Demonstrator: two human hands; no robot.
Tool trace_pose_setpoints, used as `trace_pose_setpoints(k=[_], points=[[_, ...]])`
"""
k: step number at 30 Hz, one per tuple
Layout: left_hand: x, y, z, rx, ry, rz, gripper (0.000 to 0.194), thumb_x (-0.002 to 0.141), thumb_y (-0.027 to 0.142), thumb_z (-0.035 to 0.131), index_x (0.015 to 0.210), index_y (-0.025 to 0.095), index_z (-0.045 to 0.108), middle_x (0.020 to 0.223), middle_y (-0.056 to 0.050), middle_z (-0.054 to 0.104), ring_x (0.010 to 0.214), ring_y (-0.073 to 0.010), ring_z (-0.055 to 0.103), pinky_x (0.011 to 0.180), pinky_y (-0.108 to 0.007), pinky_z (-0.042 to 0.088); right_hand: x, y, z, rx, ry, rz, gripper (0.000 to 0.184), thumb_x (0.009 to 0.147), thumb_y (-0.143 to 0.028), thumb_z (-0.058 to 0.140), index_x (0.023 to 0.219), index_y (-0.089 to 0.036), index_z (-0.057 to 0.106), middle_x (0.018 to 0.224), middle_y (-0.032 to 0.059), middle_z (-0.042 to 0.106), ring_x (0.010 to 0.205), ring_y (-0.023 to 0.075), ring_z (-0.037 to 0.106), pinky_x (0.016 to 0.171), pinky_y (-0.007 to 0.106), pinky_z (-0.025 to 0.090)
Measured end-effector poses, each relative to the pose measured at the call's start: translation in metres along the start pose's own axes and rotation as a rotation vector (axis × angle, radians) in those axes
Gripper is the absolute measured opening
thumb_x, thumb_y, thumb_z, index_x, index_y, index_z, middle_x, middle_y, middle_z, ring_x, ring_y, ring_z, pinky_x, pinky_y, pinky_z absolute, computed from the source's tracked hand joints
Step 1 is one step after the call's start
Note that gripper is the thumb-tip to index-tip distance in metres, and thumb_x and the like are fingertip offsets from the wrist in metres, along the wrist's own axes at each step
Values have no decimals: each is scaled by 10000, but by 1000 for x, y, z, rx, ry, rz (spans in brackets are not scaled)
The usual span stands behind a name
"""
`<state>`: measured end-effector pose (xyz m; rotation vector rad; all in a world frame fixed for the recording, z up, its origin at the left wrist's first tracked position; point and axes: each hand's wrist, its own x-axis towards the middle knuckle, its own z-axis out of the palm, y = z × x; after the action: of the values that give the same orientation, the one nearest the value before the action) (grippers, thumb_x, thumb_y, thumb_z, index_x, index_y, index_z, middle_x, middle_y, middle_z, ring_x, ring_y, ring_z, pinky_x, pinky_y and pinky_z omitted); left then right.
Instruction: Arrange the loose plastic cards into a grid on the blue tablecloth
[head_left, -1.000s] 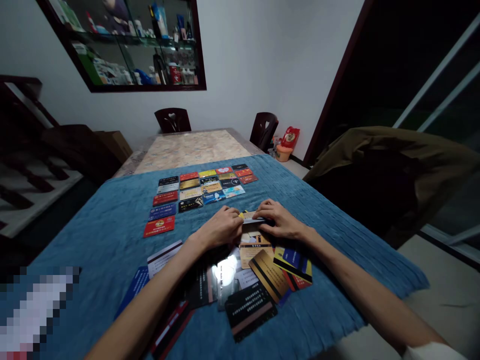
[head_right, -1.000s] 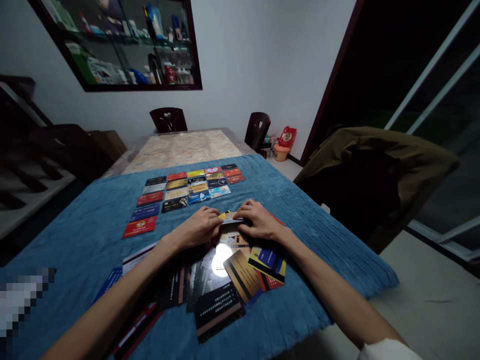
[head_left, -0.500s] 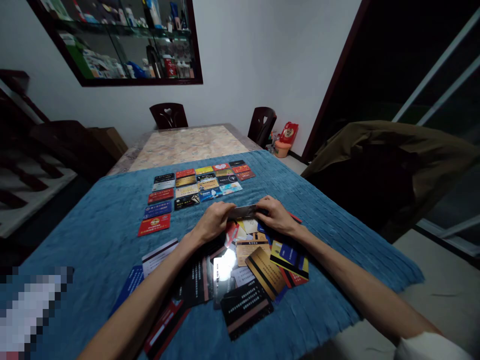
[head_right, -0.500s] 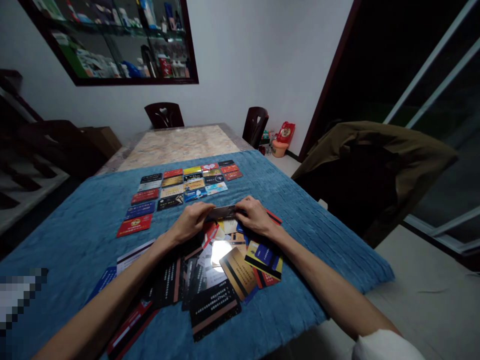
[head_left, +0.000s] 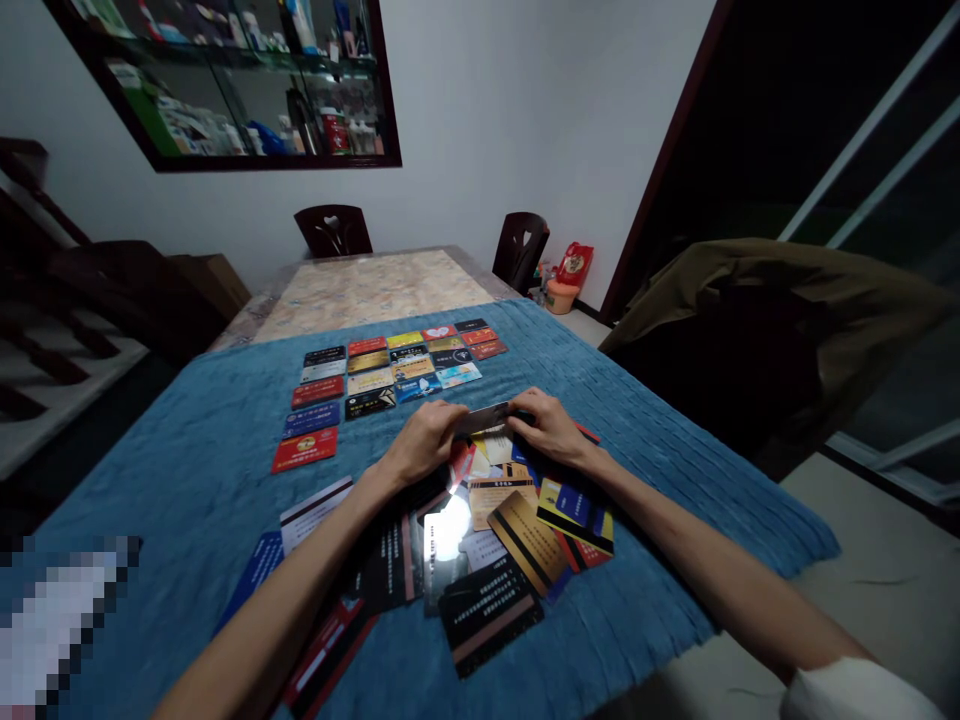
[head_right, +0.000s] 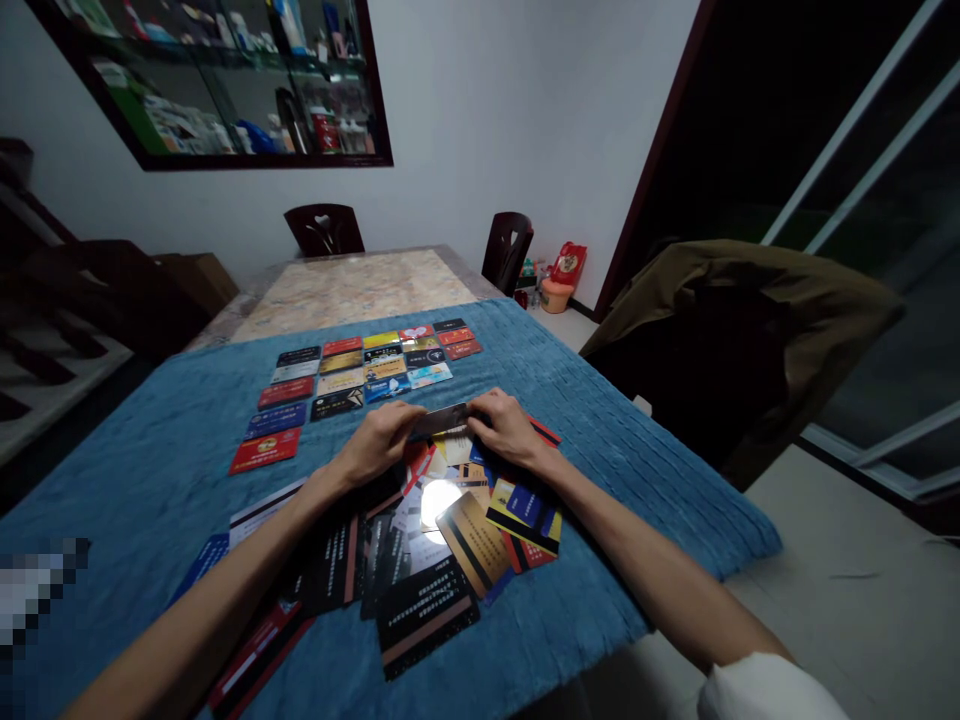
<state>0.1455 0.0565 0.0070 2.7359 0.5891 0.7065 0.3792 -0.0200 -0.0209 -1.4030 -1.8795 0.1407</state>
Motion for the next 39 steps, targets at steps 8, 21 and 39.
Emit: trace_pose_setpoints(k=[8, 21, 39], points=[[0, 4, 0, -38, 10, 7, 281, 875, 44, 465, 1037, 146, 670, 901, -67, 673, 823, -169, 597, 770, -299, 493, 1, -9, -3, 72, 152, 15, 105, 902, -259, 543, 920, -212, 636, 889, 44, 679, 845, 196, 619, 803, 346, 479], [4, 17, 1, -99, 193, 24, 213, 917, 135, 511, 1047, 169, 675, 1004, -81, 712, 981, -211, 615, 901, -396, 526, 6, -25, -14, -47, 198, -113, 269, 980, -397, 483, 1045, -258, 704, 870, 64, 676, 925, 251, 552, 891, 431, 420], [2, 11, 5, -128, 269, -87, 170, 860, 118, 551, 981, 181, 652, 945, -51, 694, 878, -184, 636, 827, -342, 529, 5, -20, 7, -48, 12, -79, 302, 903, -196, 562, 1197, -217, 628, 1027, 90, 694, 964, 251, 574, 849, 393, 421]])
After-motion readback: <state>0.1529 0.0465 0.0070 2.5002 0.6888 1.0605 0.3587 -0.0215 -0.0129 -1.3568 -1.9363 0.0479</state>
